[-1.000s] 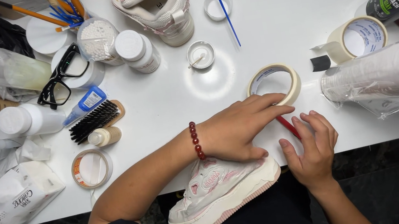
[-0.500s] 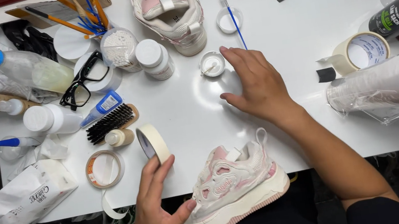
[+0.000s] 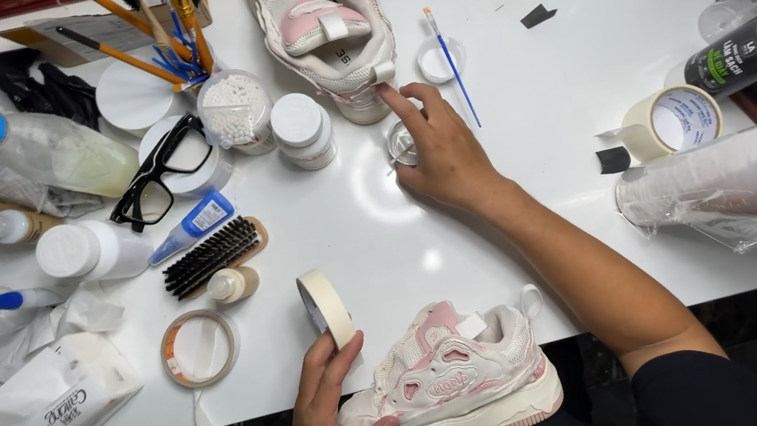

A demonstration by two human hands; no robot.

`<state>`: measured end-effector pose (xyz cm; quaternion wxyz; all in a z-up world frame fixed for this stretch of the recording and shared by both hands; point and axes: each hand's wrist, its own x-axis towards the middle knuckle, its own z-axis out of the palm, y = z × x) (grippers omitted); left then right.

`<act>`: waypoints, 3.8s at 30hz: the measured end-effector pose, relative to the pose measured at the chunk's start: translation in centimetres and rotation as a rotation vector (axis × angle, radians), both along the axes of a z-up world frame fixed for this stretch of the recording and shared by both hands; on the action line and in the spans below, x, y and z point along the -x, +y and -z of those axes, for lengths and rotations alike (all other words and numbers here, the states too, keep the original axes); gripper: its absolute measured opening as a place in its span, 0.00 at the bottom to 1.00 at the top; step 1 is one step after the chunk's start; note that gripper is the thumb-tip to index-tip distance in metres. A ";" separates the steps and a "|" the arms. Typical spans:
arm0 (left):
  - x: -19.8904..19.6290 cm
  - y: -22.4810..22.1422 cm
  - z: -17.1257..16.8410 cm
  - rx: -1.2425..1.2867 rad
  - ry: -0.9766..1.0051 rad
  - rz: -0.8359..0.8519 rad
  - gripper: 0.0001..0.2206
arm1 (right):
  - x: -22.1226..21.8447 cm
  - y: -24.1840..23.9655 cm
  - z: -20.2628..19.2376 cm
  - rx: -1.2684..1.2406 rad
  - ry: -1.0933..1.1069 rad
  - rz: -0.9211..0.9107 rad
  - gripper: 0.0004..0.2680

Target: The person holds a sneaker on a work table, peels masking tape from the midsole, then dips a small brush into a jar of white paste and brushes the paste along the midsole edge, rotating the shoe to coat different sections.

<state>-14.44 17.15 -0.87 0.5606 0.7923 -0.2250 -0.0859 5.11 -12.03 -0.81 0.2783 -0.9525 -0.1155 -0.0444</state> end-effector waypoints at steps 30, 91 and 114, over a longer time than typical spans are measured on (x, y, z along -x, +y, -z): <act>-0.1 0.7 2.0 0.032 -0.009 0.084 0.37 | -7.6 -21.4 7.8 -0.098 -0.390 0.892 0.44; 3.1 4.6 -1.5 -0.471 -0.341 -0.608 0.11 | 21.0 -2.5 -5.3 -0.228 0.223 -0.373 0.12; 4.9 -4.0 -1.8 0.407 -0.287 -0.308 0.32 | 27.7 -5.8 -1.7 -0.711 -0.131 -0.145 0.08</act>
